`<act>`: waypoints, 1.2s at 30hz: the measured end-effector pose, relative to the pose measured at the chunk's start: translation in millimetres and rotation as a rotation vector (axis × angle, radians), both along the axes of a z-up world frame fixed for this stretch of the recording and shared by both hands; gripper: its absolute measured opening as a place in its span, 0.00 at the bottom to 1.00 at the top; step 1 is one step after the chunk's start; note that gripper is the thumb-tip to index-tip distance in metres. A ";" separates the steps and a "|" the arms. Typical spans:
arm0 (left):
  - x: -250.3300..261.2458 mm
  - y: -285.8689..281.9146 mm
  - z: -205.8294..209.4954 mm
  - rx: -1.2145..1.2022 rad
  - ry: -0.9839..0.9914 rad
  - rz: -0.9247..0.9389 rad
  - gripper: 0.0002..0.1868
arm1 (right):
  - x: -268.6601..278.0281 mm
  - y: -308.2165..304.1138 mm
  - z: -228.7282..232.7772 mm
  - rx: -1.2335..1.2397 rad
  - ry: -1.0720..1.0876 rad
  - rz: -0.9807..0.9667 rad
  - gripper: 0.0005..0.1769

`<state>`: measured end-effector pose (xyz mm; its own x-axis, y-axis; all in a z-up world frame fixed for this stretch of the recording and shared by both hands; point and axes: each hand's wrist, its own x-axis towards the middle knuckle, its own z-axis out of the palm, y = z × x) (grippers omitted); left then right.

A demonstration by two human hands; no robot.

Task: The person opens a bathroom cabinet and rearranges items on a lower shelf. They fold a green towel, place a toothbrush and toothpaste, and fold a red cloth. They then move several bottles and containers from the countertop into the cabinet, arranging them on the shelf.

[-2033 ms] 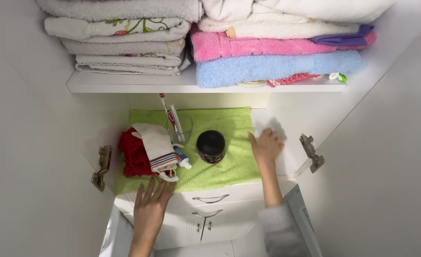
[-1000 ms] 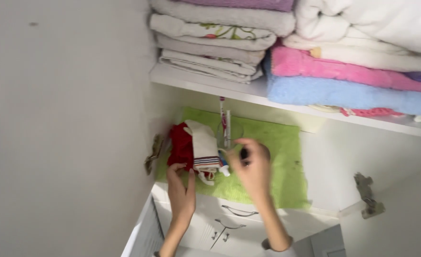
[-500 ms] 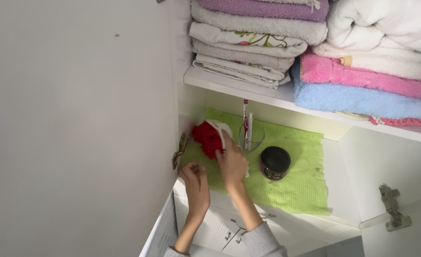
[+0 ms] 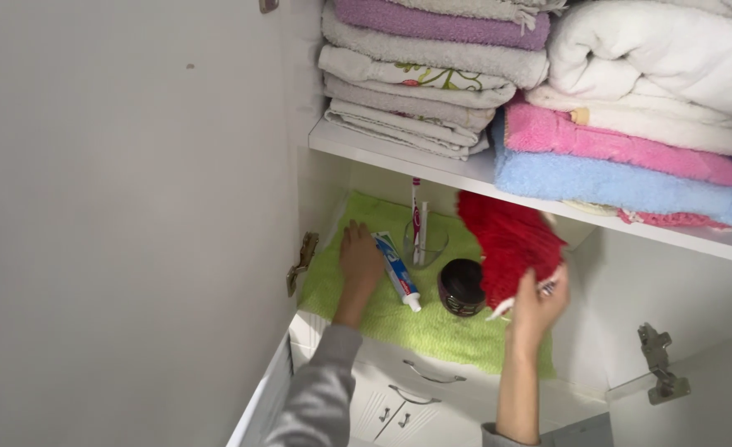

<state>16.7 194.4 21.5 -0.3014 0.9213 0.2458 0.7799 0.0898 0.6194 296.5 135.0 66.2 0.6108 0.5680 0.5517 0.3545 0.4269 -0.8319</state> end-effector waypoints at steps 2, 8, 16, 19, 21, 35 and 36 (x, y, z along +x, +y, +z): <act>-6.5 38.4 -14.9 0.005 0.088 -0.016 0.31 | 1.0 -18.3 27.2 -0.011 -0.031 -0.075 0.34; -23.8 76.1 -6.9 -0.020 0.155 -0.239 0.25 | 38.2 -16.8 16.1 -0.281 -0.091 -0.266 0.32; -55.7 186.2 -102.4 0.101 0.703 -0.112 0.07 | 45.7 -5.2 -0.1 -0.369 -0.140 -0.301 0.29; -60.4 185.4 -102.2 0.379 0.934 -0.026 0.09 | 41.0 -4.0 4.3 -0.396 -0.161 -0.261 0.29; -59.9 192.2 -106.6 0.576 1.085 0.089 0.10 | 38.0 -3.0 6.9 -0.402 -0.162 -0.238 0.31; -43.0 88.1 -18.2 0.186 0.230 -0.143 0.20 | 39.7 2.2 -8.8 -0.276 -0.387 -0.372 0.35; -49.2 85.6 -23.8 0.178 0.115 -0.240 0.25 | 41.2 2.4 -8.0 -0.236 -0.478 -0.379 0.35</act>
